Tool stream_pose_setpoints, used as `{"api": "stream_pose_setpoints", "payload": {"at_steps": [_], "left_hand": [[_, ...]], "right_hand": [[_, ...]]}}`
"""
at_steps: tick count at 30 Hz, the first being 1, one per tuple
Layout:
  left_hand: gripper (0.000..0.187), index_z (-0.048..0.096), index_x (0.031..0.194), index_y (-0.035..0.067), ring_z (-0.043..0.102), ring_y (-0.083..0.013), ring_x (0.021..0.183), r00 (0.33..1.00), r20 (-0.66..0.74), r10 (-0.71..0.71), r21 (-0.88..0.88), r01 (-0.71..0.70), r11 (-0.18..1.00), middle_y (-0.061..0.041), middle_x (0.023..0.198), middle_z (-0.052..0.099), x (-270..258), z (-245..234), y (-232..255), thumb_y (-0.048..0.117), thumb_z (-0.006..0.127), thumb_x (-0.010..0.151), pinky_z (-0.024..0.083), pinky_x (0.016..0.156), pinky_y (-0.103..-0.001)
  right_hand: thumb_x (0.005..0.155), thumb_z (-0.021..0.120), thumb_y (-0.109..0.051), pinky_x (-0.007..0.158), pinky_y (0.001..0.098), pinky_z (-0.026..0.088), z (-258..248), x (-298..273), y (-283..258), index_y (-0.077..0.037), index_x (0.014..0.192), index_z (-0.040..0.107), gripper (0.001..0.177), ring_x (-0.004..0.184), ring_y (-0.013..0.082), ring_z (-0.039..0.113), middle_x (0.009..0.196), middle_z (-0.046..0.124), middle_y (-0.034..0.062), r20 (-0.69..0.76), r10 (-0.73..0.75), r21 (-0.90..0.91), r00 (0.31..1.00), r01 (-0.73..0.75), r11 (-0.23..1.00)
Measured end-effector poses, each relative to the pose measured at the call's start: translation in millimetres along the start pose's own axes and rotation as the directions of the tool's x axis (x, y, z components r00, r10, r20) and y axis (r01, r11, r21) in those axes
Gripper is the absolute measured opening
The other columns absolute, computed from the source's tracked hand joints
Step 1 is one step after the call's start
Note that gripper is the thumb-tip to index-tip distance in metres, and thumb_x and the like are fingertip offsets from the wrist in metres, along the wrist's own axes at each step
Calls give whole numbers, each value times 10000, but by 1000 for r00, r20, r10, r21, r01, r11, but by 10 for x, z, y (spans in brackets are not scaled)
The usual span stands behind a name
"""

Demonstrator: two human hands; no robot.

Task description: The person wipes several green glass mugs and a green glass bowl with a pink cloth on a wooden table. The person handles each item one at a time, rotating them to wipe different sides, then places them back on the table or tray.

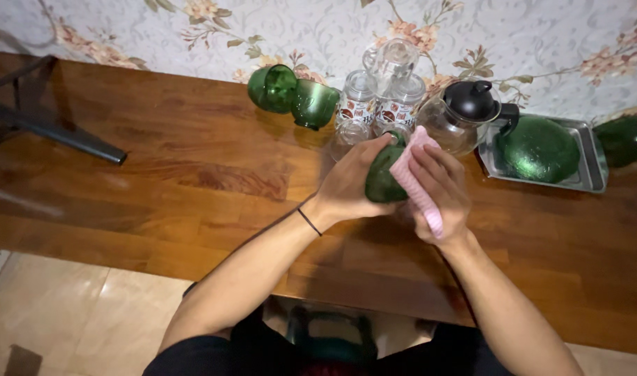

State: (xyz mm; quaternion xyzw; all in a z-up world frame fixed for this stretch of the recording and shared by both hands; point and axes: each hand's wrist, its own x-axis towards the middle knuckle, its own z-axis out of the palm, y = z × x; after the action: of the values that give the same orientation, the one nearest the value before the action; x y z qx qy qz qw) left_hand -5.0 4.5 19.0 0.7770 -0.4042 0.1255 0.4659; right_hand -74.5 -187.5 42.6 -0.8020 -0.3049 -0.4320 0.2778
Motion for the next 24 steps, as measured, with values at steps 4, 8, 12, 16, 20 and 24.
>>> {"api": "stream_pose_setpoints", "payload": {"at_steps": [4,8,12,16,20,24], "left_hand": [[978,468,1435,16,571,-355,1330,993,108,-54,-5,55,998,-169,1385,596,69,-59,19,402,925,661,443,1179,-407],[1026,395,1473,7,552,-387,1326,989,-34,143,31,-142,989,-189,1428,550,28,-41,-30,353,932,671,448,1165,-436],[1047,339,1508,45,549,-383,1331,936,-127,328,75,-321,944,-172,1449,529,-12,-12,-118,339,949,710,480,1174,-440],[1020,347,1517,55,558,-355,1349,925,-166,342,88,-332,939,-152,1455,537,-5,23,-120,338,959,752,481,1194,-426],[1022,399,1492,36,560,-362,1337,961,-118,248,67,-242,968,-182,1442,551,-14,-16,-117,370,957,704,471,1173,-432],[1048,390,1525,26,558,-363,1349,986,-81,146,36,-144,989,-190,1443,551,-45,-9,-120,367,943,703,465,1172,-435]], "right_hand": [[1000,554,-202,1163,533,452,9,-47,96,68,1315,647,426,1353,449,570,1415,626,217,32,122,-18,992,-122,992],[1043,550,-267,1178,531,425,70,-128,125,60,1292,659,426,1356,457,561,1385,643,231,65,70,-96,995,-63,993],[1067,496,-398,1164,519,404,99,-156,175,50,1249,685,519,1331,434,561,1341,657,221,27,-30,-66,999,32,997],[1116,313,-501,1182,515,397,63,-81,166,68,1318,645,689,1377,421,534,1403,627,213,23,43,-21,999,-42,999],[1100,363,-376,1140,534,425,30,-37,109,20,1280,673,534,1343,418,553,1370,635,215,43,-74,-14,996,75,997],[1097,432,-263,1152,545,439,-45,-11,138,65,1358,636,466,1397,426,533,1443,606,237,82,35,-73,996,-29,997]]}}
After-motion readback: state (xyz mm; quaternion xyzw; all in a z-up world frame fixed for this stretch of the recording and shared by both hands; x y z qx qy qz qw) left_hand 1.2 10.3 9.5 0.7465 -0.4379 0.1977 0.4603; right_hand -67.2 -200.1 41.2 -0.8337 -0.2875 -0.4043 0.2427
